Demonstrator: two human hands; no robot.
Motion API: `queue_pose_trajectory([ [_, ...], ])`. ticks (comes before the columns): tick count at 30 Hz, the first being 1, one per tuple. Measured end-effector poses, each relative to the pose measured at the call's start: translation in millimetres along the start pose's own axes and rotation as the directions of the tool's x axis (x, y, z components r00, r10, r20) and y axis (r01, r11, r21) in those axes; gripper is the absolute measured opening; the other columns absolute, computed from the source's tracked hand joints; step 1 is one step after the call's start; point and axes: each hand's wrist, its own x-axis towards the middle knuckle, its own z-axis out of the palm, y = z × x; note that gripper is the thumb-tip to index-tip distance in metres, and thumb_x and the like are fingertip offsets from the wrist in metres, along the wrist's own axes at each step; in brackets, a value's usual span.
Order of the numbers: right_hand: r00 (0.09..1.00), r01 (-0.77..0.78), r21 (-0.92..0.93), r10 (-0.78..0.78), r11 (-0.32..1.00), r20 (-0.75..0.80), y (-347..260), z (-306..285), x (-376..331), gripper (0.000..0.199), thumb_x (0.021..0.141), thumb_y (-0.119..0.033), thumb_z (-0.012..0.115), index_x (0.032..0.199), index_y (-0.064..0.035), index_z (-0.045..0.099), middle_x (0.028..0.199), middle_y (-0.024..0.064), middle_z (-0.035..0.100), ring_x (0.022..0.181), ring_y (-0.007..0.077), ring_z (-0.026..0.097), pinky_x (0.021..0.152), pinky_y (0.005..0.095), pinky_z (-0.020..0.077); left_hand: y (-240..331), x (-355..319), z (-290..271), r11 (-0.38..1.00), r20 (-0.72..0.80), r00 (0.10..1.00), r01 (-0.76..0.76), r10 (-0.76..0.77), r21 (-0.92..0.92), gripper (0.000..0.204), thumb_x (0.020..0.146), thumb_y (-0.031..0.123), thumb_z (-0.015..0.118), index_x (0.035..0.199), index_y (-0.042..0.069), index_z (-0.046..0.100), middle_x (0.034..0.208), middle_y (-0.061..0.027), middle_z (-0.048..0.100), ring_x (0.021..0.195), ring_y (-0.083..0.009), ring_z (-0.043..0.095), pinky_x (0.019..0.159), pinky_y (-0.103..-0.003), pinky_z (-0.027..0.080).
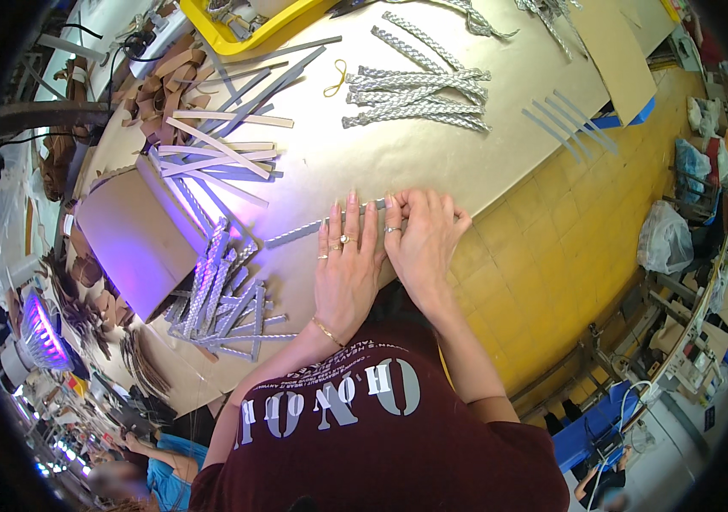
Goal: The person repeatedly wraps a thin strip around short braided cords on a worktable, then places the finished pieces into a pile. The hands handle each cord one at a time, aligning and wrapping the strip before stacking the completed items.
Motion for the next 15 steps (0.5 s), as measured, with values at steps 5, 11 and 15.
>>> queue_pose_trajectory([
  [5,1.000,-0.006,-0.006,0.006,1.000,-0.018,0.1,1.3,-1.2,0.015,0.092,-0.023,0.065,0.088,-0.0087,0.063,0.085,0.0037,0.062,0.089,0.0235,0.055,0.090,0.0452,0.0317,1.4,-0.6,3.8,0.999,-0.005,1.000,0.002,-0.002,0.042,0.063,0.096,0.024,0.051,0.153,0.008,0.030,0.161,-0.0164,0.024,0.147,-0.0348,0.027,0.119,-0.046,0.025],
  [11,0.993,-0.080,0.066,0.085,0.995,-0.080,1.4,3.0,-0.1,0.023,0.087,-0.026,0.071,0.098,-0.0099,0.059,0.083,0.0027,0.058,0.089,0.0221,0.055,0.088,0.0432,0.0316,2.0,0.7,3.7,0.997,-0.004,1.000,0.003,-0.002,0.072,0.062,0.095,0.021,0.050,0.153,0.008,0.031,0.161,-0.0178,0.025,0.147,-0.0351,0.028,0.119,-0.046,0.025],
  [15,0.989,-0.134,0.076,0.139,0.988,-0.059,4.2,1.0,3.5,0.029,0.084,-0.026,0.074,0.101,-0.0111,0.056,0.083,0.0014,0.056,0.088,0.0215,0.054,0.086,0.0415,0.0316,1.4,0.0,2.9,0.995,0.010,1.000,-0.007,0.006,0.101,0.063,0.096,0.022,0.050,0.154,0.009,0.031,0.161,-0.0180,0.024,0.147,-0.0346,0.029,0.119,-0.046,0.025],
])
